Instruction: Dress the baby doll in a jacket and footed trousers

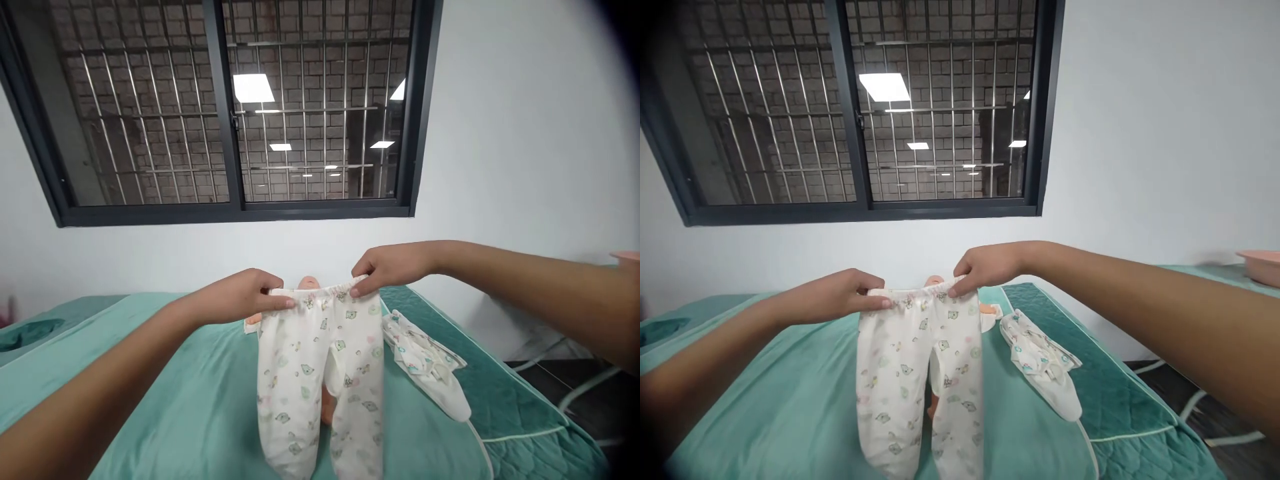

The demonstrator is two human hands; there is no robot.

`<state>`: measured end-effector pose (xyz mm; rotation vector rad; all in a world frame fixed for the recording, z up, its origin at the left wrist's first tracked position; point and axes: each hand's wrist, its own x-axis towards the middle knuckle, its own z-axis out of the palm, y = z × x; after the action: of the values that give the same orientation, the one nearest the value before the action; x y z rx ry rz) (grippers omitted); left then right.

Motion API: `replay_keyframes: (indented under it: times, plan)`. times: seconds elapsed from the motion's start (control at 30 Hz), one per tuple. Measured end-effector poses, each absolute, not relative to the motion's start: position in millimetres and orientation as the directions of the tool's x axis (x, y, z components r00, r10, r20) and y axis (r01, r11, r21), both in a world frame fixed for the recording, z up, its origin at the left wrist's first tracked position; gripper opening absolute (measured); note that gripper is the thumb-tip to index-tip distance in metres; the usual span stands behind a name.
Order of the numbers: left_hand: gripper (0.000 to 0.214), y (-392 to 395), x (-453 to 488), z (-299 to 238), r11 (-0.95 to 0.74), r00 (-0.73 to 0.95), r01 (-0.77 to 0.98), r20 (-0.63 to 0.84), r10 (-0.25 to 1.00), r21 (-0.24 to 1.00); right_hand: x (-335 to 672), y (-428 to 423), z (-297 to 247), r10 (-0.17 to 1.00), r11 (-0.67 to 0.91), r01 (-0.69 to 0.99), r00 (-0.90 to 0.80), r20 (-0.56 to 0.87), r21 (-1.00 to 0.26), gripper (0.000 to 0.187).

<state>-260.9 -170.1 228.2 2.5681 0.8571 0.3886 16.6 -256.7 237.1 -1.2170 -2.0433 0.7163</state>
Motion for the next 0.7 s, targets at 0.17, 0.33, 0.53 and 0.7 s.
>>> replay_keyframes:
  times: [0.17,0.33,0.53,0.7]
  plan:
    - [0.043,-176.9,-247.1,208.8,-0.644,0.529,0.295,0.441,0.725,0.706,-4.9,-252.0,219.7,0.895,0.382,0.365,-0.376,0.241,-0.849,0.045]
    - [0.073,-180.8,-222.0,149.4,-0.460,0.478,-0.029,0.416,0.773,0.888,-23.4,-234.2,210.2,0.878,0.341,0.108,-0.391,0.275,-0.934,0.035]
    - [0.038,-191.8,-230.0,71.5,-0.356,0.417,0.165,0.262,0.870,0.920,-32.2,-192.9,179.0,0.932,0.354,-0.048,-0.072,0.356,-0.934,0.027]
    - [0.031,-203.3,-253.0,72.1,-0.594,0.189,0.210,0.564,0.804,0.776,-31.9,-175.6,122.1,0.994,-0.111,0.255,0.006,-0.113,-0.961,0.020]
